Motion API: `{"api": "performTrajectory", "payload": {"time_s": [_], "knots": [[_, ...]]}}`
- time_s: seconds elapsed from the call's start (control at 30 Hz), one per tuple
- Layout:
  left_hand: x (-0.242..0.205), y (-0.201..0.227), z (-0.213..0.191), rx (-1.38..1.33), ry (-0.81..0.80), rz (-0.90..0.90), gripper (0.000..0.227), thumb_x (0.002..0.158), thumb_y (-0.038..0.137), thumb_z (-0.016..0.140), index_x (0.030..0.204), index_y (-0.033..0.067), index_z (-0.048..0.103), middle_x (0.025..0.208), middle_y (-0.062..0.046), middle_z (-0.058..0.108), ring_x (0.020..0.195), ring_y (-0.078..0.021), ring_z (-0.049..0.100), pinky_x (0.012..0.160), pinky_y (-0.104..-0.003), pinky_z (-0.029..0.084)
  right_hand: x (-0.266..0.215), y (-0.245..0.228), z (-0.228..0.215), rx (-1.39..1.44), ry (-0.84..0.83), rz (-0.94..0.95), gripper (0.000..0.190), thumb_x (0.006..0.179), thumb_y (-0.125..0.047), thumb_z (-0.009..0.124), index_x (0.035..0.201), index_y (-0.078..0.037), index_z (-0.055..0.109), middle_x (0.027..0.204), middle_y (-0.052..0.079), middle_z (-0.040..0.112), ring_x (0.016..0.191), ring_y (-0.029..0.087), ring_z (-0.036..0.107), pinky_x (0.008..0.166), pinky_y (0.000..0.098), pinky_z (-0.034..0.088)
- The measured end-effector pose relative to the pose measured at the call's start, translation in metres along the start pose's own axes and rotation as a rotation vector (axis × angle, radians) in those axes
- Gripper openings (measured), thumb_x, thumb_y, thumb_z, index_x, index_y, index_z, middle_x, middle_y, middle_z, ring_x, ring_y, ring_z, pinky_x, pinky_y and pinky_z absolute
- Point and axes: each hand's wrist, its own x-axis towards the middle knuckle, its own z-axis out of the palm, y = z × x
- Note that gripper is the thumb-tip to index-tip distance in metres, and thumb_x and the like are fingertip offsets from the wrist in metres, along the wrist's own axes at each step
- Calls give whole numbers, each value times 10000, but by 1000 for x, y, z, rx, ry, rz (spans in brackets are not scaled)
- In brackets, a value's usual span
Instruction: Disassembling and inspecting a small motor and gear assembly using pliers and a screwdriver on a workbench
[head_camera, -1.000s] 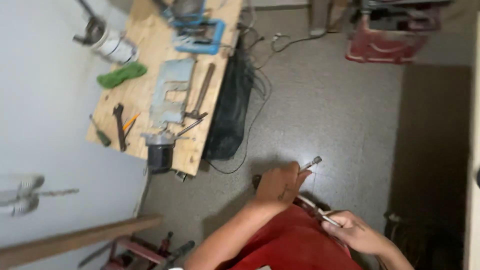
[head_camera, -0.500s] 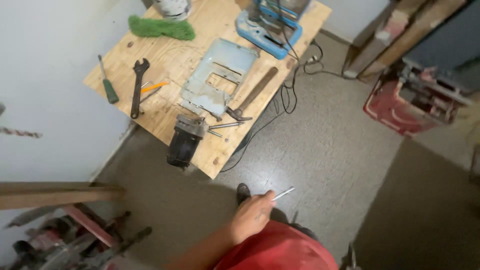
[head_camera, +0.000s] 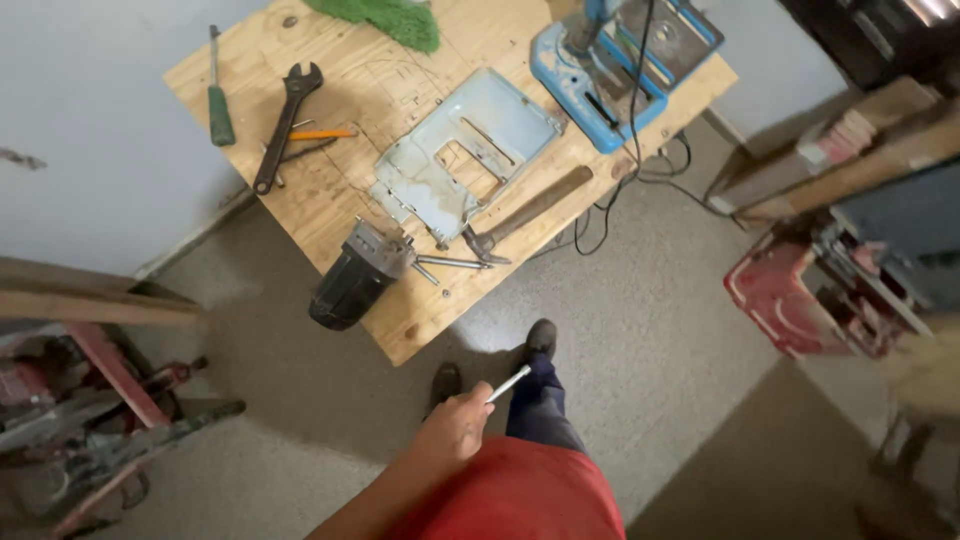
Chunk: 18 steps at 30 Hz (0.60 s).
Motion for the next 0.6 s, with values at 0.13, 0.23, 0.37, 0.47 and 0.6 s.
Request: {"api": "performTrajectory", "payload": {"time_s": [0.13, 0.23, 0.37, 0.47, 0.6], "knots": [[24, 46, -15, -64, -137, -249, 161, 996, 241, 348, 997, 101, 427, 1176, -194, 674, 851, -336, 677, 687, -445, 465, 125, 93, -27, -334, -59, -238, 295, 911, -155, 568, 1200, -99, 551, 925, 129, 678, 832, 327, 679, 707, 470, 569], [30, 79, -12, -29, -116, -363, 207, 1023, 291, 312, 1017, 129, 440, 1143, -102, 693, 936, -294, 683, 778, -457, 497, 146, 62, -136, 408, -158, 158, 268, 878, -38, 648, 1142, 7, 666, 893, 184, 697, 791, 331, 667, 633, 451, 535], [36, 112, -7, -141, -5, -330, 364, 1069, 473, 255, 954, 162, 404, 906, -135, 602, 779, -331, 609, 688, -487, 399, 205, 46, -280, 1084, -276, 571, 287, 968, -97, 562, 1095, 69, 759, 1008, 248, 756, 956, 326, 728, 648, 460, 525], [32, 161, -21, -101, -13, -530, 357, 1048, 460, 264, 984, 170, 461, 1120, -138, 638, 938, -365, 630, 759, -517, 432, 247, 77, -291, 1068, -302, 497, 311, 938, -138, 562, 1043, 76, 762, 890, 241, 739, 823, 316, 700, 585, 455, 501], [41, 153, 2, -60, 22, -598, 335, 1034, 415, 284, 1080, 178, 517, 1221, -156, 640, 1085, -403, 638, 825, -563, 461, 277, 101, -292, 963, -298, 417, 229, 850, 138, 751, 1079, 137, 763, 953, 247, 760, 788, 320, 702, 629, 442, 570]]}}
